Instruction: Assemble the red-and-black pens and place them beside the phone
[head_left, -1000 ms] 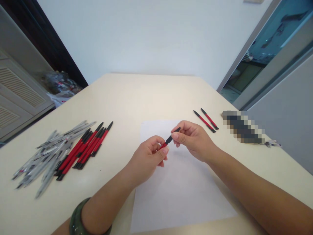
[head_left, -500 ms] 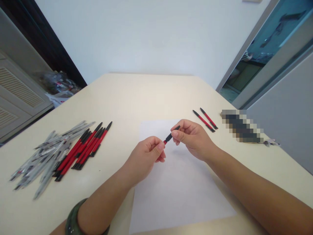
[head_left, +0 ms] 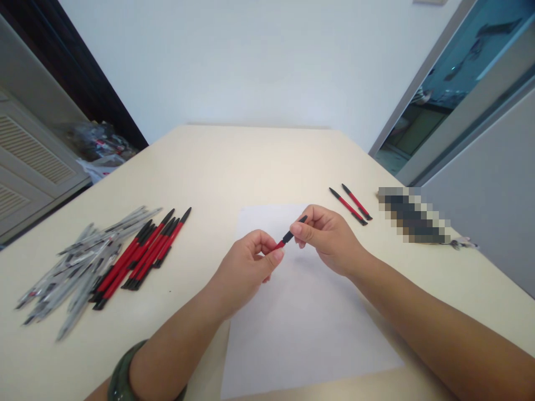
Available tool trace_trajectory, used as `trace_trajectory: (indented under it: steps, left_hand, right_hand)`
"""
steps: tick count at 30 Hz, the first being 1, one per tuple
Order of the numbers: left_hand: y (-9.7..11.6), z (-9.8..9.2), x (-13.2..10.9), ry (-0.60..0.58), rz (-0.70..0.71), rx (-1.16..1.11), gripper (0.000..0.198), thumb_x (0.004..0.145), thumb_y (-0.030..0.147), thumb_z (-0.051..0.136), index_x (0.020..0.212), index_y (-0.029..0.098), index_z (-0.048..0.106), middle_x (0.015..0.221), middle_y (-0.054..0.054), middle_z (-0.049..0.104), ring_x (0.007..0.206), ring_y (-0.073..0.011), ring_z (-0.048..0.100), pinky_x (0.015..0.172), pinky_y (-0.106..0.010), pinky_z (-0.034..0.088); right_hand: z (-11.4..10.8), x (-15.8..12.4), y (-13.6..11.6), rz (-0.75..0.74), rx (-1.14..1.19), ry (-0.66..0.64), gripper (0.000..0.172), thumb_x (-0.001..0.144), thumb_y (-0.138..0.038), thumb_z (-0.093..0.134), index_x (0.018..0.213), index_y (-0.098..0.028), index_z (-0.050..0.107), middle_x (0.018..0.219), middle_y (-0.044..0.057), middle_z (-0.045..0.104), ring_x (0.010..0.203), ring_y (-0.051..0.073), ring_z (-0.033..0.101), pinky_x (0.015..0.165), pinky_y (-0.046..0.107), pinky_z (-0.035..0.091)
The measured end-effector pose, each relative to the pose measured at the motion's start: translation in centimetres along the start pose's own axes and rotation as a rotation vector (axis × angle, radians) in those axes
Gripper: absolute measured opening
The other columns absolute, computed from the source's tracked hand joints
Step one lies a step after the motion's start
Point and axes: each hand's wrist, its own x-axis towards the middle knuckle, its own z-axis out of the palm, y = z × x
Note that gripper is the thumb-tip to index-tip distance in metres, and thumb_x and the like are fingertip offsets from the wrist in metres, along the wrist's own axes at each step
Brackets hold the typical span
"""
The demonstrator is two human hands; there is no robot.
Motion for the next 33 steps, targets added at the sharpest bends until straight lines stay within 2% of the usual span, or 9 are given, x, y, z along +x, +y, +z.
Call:
trace_trajectory:
  steps: [5,8,11,15,18,24,27,30,33]
  left_hand:
    - [0.08,-0.02,-0.08,0.008,-0.007,0.106,0.036,0.082,0.043,0.036,0.071,0.016,0.057,0.053,0.003,0.046,0.05,-0.009,0.038,0.049,-0.022,0.03]
    - [0.12,-0.2,-0.03,0.014,-0.024,0.155,0.029,0.078,0.042,0.044,0.071,0.016,0.055,0.055,0.004,0.047,0.048,-0.0078,0.036,0.047,-0.021,0.028]
    - [0.15,-0.29,-0.02,0.008,-0.007,0.09,0.021,0.073,0.039,0.054,0.076,0.019,0.05,0.061,0.005,0.048,0.05,-0.0073,0.04,0.05,-0.021,0.031]
    - [0.18,-0.18,-0.12,-0.009,-0.024,0.072,0.025,0.078,0.042,0.044,0.084,0.02,0.052,0.061,0.004,0.048,0.05,-0.0085,0.038,0.049,-0.022,0.031]
    - [0.02,-0.23,-0.15,-0.006,-0.026,0.15,0.036,0.082,0.043,0.034,0.074,0.017,0.057,0.054,0.003,0.045,0.051,-0.0097,0.038,0.048,-0.022,0.029]
    - [-0.18,-0.28,-0.12,0.022,-0.023,0.084,0.024,0.072,0.042,0.054,0.08,0.02,0.051,0.063,0.004,0.049,0.053,-0.0082,0.042,0.05,-0.02,0.03]
    - [0.09,-0.13,-0.18,-0.005,-0.026,0.042,0.028,0.076,0.044,0.046,0.082,0.018,0.054,0.062,0.004,0.048,0.051,-0.0083,0.041,0.049,-0.021,0.03]
    - [0.19,-0.13,-0.17,-0.002,-0.038,0.118,0.036,0.08,0.045,0.038,0.074,0.016,0.058,0.055,0.003,0.045,0.05,-0.0094,0.038,0.048,-0.022,0.029]
    - [-0.03,-0.29,-0.06,0.031,-0.028,0.175,0.03,0.075,0.045,0.048,0.073,0.017,0.057,0.056,0.003,0.046,0.048,-0.0086,0.037,0.045,-0.021,0.026]
  right_hand:
    - [-0.07,0.04,0.01,0.014,0.012,0.008,0.023,0.067,-0.034,0.063,0.064,-0.017,0.047,0.057,-0.002,0.052,0.05,0.008,0.045,0.05,0.023,0.035]
    - [-0.02,-0.04,-0.03,0.01,0.019,-0.004,0.023,0.067,-0.033,0.063,0.064,-0.017,0.047,0.056,-0.002,0.052,0.05,0.008,0.044,0.05,0.023,0.034]
    - [0.1,-0.13,-0.13,0.009,0.021,-0.01,0.023,0.067,-0.033,0.064,0.064,-0.017,0.047,0.056,-0.002,0.052,0.051,0.008,0.044,0.05,0.023,0.035]
    - [0.16,-0.12,-0.14,0.002,0.021,-0.008,0.023,0.067,-0.032,0.064,0.063,-0.017,0.046,0.057,-0.002,0.053,0.051,0.008,0.045,0.05,0.023,0.034]
    - [0.1,-0.04,-0.02,0.001,0.007,0.012,0.024,0.068,-0.034,0.063,0.063,-0.017,0.046,0.057,-0.002,0.052,0.051,0.008,0.045,0.05,0.023,0.034]
    - [0.09,-0.03,0.03,0.009,-0.024,0.035,0.025,0.067,-0.036,0.063,0.063,-0.017,0.047,0.057,-0.001,0.053,0.051,0.009,0.045,0.05,0.024,0.035]
    - [0.13,-0.06,0.01,0.011,-0.011,0.034,0.025,0.067,-0.036,0.063,0.063,-0.017,0.047,0.056,-0.001,0.053,0.051,0.009,0.045,0.05,0.024,0.036]
    - [0.18,-0.1,0.04,0.021,-0.009,0.047,0.026,0.066,-0.036,0.063,0.062,-0.017,0.046,0.055,-0.002,0.051,0.05,0.009,0.045,0.05,0.024,0.035]
    - [0.28,-0.15,0.04,0.022,-0.011,0.054,0.027,0.066,-0.036,0.063,0.061,-0.017,0.045,0.055,-0.002,0.051,0.05,0.009,0.044,0.05,0.024,0.034]
